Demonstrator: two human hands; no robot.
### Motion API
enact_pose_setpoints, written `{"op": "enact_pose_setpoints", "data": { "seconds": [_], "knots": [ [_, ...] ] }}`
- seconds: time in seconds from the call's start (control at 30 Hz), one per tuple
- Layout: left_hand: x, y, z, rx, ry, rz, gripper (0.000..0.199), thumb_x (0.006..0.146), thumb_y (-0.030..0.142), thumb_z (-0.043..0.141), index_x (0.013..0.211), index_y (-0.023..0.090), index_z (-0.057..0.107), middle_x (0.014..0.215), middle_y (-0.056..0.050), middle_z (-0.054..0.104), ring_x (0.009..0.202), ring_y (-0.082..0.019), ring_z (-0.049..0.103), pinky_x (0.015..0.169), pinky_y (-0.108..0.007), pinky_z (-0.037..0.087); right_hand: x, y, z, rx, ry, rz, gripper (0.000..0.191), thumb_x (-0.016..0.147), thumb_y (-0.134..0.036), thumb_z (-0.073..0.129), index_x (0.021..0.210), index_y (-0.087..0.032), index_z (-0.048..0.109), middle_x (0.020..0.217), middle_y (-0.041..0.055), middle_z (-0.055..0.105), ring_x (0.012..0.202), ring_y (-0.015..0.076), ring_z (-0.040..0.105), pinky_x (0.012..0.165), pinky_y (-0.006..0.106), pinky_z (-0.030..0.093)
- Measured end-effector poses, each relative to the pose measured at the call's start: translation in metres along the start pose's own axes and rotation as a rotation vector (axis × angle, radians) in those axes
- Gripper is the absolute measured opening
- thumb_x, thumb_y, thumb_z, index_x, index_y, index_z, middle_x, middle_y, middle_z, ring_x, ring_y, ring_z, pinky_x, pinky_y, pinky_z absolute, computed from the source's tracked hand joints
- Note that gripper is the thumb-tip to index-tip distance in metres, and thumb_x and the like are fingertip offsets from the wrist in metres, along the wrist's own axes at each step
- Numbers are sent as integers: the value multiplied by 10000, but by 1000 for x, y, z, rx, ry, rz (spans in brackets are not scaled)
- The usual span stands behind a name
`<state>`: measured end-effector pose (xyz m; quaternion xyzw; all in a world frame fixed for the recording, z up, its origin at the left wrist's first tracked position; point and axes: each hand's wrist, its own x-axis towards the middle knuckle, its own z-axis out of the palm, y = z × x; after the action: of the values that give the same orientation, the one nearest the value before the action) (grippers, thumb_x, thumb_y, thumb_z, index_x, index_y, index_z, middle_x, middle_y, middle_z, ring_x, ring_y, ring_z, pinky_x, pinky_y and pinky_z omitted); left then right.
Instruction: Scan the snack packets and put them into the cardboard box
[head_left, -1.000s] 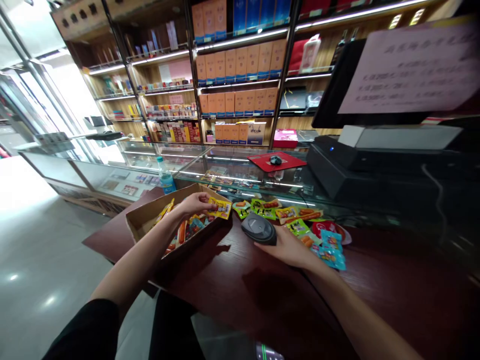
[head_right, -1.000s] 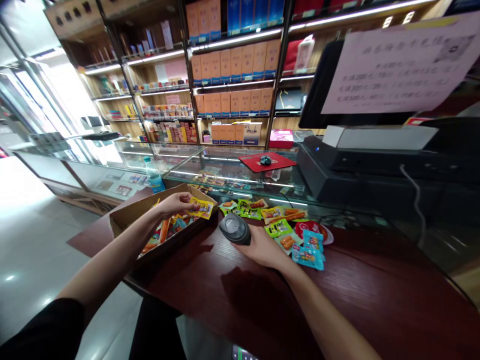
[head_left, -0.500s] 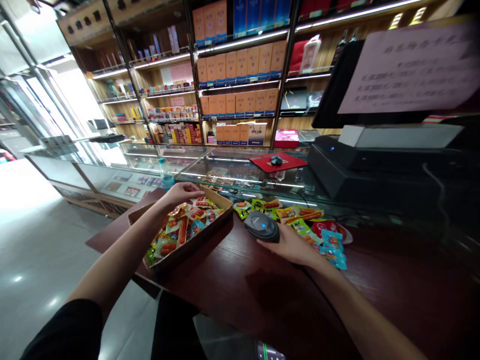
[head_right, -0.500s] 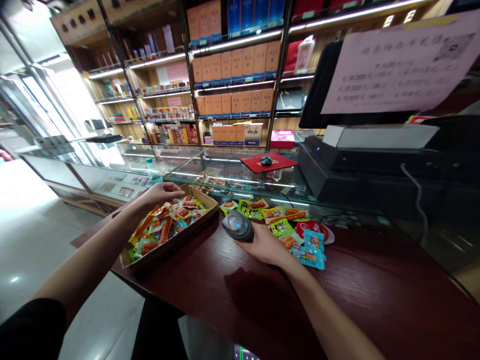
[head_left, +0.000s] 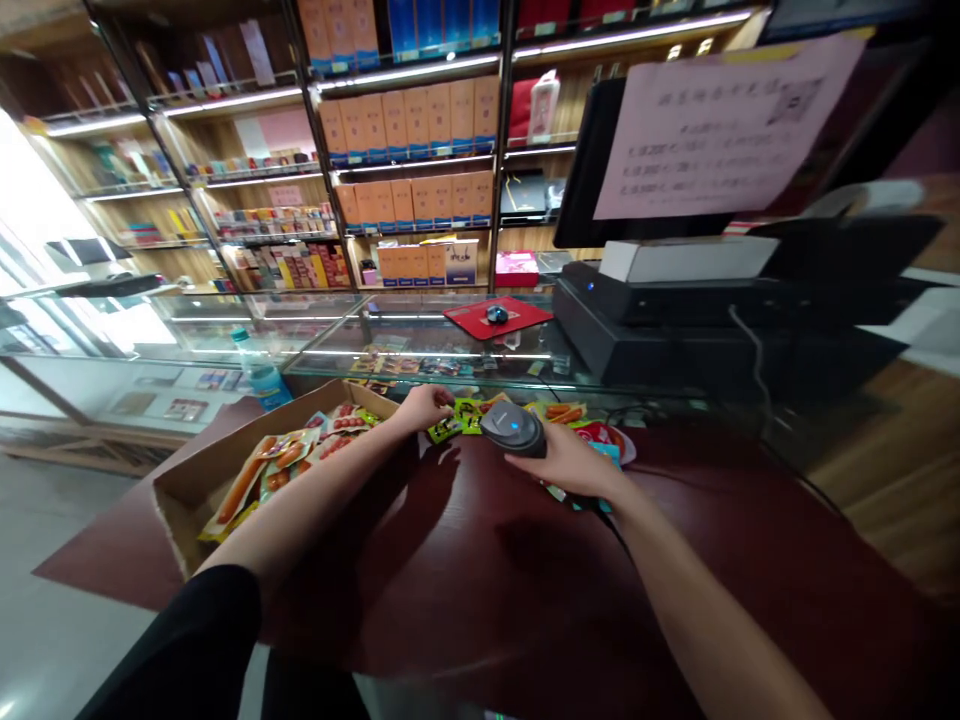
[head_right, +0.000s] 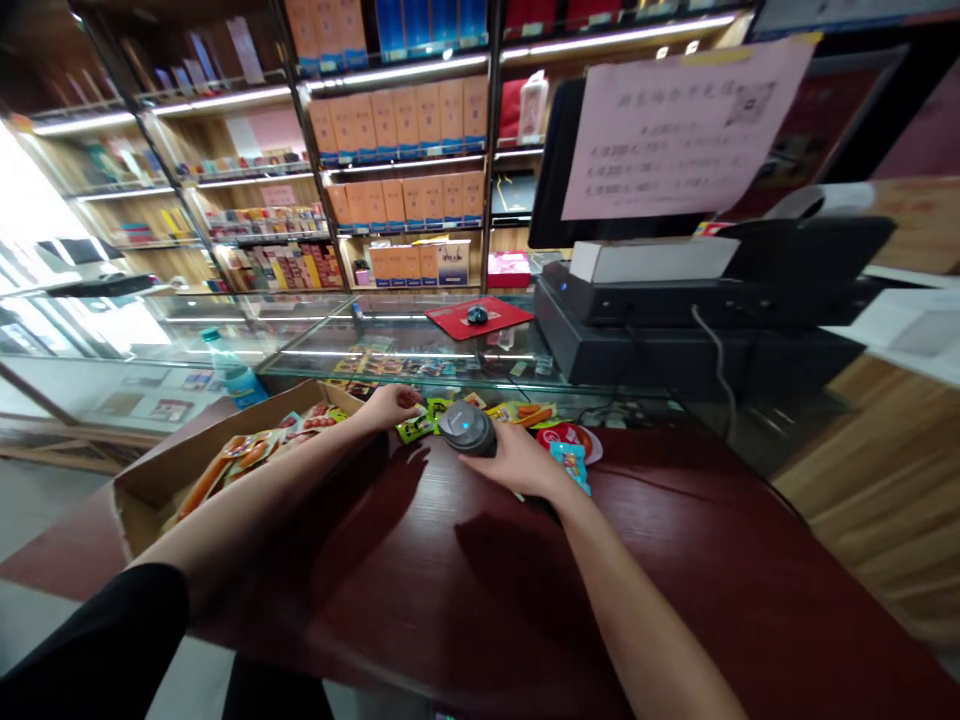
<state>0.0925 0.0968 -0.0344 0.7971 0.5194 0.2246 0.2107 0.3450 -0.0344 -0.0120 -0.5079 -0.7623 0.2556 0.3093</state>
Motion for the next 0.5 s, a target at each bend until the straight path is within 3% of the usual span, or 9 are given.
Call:
{"op": "enact_pose_setpoints", "data": {
  "seconds": [0.13,0.23,0.33,0.5],
  "knots": [
    [15,9,23,241,32,84,418,740,197,647,1153,137,681,1089,-146,687,1024,-267,633,914,-324,465,0,12,-13,28,48,58,391,733,-441,713,1028,-185,692,945,76,741,883,273,692,760,353,533],
    [21,17,36,347,21,124,455,780,215,630,1233,172,631,1167,-152,650,1100,-278,602,951,-326,439,-2,13,-20,60,83,65,375,707,-446,737,985,-198,705,906,72,742,897,279,689,763,353,531],
    [27,26,46,425,-4,138,393,813,243,610,1200,180,640,1121,-156,666,1074,-287,616,919,-340,448,-3,10,-23,50,83,64,370,709,-443,737,991,-205,707,881,69,739,926,286,681,765,355,528],
    [34,34,54,543,-55,108,241,831,212,558,1020,183,703,1010,-159,695,988,-295,650,828,-345,466,-4,9,-20,26,72,73,423,735,-434,721,1071,-182,676,1003,85,731,971,278,665,800,349,515]
  ]
}}
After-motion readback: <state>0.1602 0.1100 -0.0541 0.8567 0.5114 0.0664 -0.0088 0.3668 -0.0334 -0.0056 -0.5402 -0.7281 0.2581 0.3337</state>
